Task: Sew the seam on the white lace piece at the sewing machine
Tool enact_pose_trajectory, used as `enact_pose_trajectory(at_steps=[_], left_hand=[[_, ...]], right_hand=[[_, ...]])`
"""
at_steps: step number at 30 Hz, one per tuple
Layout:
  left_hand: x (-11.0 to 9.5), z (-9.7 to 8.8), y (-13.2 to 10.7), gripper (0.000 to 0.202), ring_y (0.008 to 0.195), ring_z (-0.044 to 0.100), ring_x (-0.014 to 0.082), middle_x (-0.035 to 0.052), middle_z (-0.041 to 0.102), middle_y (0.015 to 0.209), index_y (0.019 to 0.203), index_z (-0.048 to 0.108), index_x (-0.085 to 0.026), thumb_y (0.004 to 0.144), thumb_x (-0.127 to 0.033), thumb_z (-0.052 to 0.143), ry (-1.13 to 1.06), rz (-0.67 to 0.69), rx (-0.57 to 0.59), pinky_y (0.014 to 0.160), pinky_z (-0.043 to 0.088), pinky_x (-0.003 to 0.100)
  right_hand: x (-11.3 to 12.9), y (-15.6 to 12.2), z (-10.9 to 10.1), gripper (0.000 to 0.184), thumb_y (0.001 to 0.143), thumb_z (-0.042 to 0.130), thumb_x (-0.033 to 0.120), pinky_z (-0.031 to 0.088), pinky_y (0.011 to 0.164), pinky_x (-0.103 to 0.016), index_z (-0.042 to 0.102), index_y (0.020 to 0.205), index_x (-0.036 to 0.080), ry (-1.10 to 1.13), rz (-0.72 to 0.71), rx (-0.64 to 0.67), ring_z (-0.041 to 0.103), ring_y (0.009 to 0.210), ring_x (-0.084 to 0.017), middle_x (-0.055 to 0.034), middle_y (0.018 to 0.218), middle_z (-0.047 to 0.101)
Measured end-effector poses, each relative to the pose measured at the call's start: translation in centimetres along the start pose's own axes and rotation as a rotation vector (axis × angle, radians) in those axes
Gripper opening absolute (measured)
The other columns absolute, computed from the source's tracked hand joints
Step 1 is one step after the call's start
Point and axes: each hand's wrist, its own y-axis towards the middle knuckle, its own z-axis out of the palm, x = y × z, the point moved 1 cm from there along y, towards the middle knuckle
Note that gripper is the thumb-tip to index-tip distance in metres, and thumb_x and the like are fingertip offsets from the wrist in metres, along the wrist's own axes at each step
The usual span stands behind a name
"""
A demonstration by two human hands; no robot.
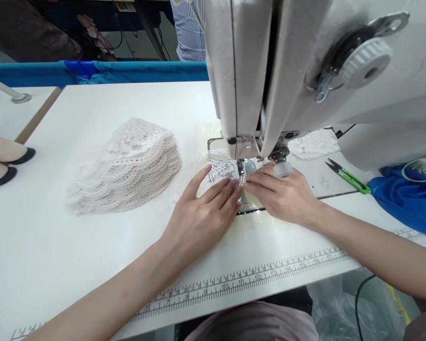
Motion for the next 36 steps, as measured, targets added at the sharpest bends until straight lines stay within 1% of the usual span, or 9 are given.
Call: enact_pose_trajectory(at_steps=[3,7,10,13,17,22,28,32,36], left_hand=[[0.1,0.1,0.0,0.025,0.103,0.068,0.0226,0.0084,0.072,0.111,0.114,0.065,-0.015,0.093,-0.018,0.053,-0.026,-0.017,0.019,0.104,0.045,0.053],[0.3,0.0,0.1,0.026,0.105,0.068,0.0237,0.0099,0.071,0.112,0.117,0.063,-0.013,0.094,-0.018,0.052,-0.045,-0.020,0.033,0.105,0.044,0.055],[0.4,0.2,0.2,0.026,0.105,0.068,0.0227,0.0092,0.071,0.113,0.117,0.063,-0.014,0.094,-0.019,0.051,-0.032,-0.025,0.035,0.105,0.044,0.055],[0.5,0.5,0.1,0.026,0.105,0.068,0.0221,0.0083,0.071,0.113,0.117,0.063,-0.015,0.095,-0.021,0.051,-0.023,-0.028,0.017,0.106,0.043,0.054],[0.8,1.0,0.1,0.026,0.104,0.068,0.0221,0.0090,0.071,0.112,0.116,0.064,-0.013,0.095,-0.023,0.051,-0.026,-0.031,-0.022,0.107,0.041,0.054],[1.0,1.3,0.2,0.027,0.107,0.067,0.0233,0.0091,0.070,0.114,0.117,0.063,-0.013,0.095,-0.023,0.051,-0.043,-0.034,-0.017,0.106,0.041,0.055],[1.2,1.5,0.3,0.027,0.106,0.067,0.0243,0.0109,0.070,0.114,0.117,0.062,-0.011,0.095,-0.022,0.051,-0.041,-0.035,-0.016,0.105,0.042,0.056],[1.2,1.4,0.4,0.027,0.107,0.067,0.0249,0.0119,0.070,0.115,0.117,0.062,-0.011,0.095,-0.022,0.052,-0.060,-0.039,-0.005,0.105,0.042,0.057],[1.2,1.5,0.3,0.028,0.107,0.067,0.0246,0.0116,0.070,0.115,0.118,0.061,-0.011,0.094,-0.022,0.052,-0.089,-0.052,-0.024,0.106,0.041,0.056]], right_hand=[[0.0,0.0,0.0,0.025,0.090,0.049,0.005,0.047,0.081,-0.030,0.070,0.095,0.016,-0.001,0.000,0.010,0.062,0.090,-0.016,-0.0033,0.093,0.074],[-0.1,0.1,0.1,0.025,0.090,0.049,0.005,0.046,0.084,-0.030,0.071,0.092,0.016,-0.018,0.009,0.017,0.063,0.089,-0.016,-0.0024,0.092,0.074],[0.0,0.2,0.1,0.023,0.087,0.051,0.004,0.046,0.083,-0.030,0.071,0.091,0.015,-0.038,0.008,0.012,0.063,0.090,-0.017,-0.0023,0.092,0.075],[-0.1,0.2,0.3,0.023,0.086,0.052,0.004,0.047,0.082,-0.030,0.071,0.092,0.015,-0.063,0.012,0.005,0.063,0.090,-0.017,-0.0013,0.093,0.075],[-0.2,0.3,0.6,0.024,0.090,0.049,0.007,0.048,0.079,-0.029,0.070,0.093,0.018,-0.089,0.018,-0.031,0.063,0.086,-0.015,0.0011,0.093,0.075],[-0.4,0.4,0.8,0.023,0.090,0.048,0.006,0.047,0.079,-0.031,0.069,0.093,0.014,-0.064,0.022,-0.024,0.062,0.089,-0.017,-0.0037,0.092,0.074],[-0.4,0.3,1.0,0.024,0.088,0.050,0.006,0.046,0.079,-0.030,0.071,0.093,0.017,-0.097,0.036,-0.023,0.061,0.090,-0.018,-0.0011,0.093,0.075],[-0.5,0.2,1.0,0.023,0.088,0.051,0.006,0.045,0.082,-0.031,0.072,0.092,0.016,-0.100,0.047,0.009,0.061,0.092,-0.018,-0.0025,0.094,0.075],[-0.5,0.2,1.0,0.026,0.089,0.048,0.006,0.044,0.084,-0.032,0.071,0.093,0.016,-0.112,0.054,0.036,0.061,0.094,-0.019,-0.0035,0.095,0.075]])
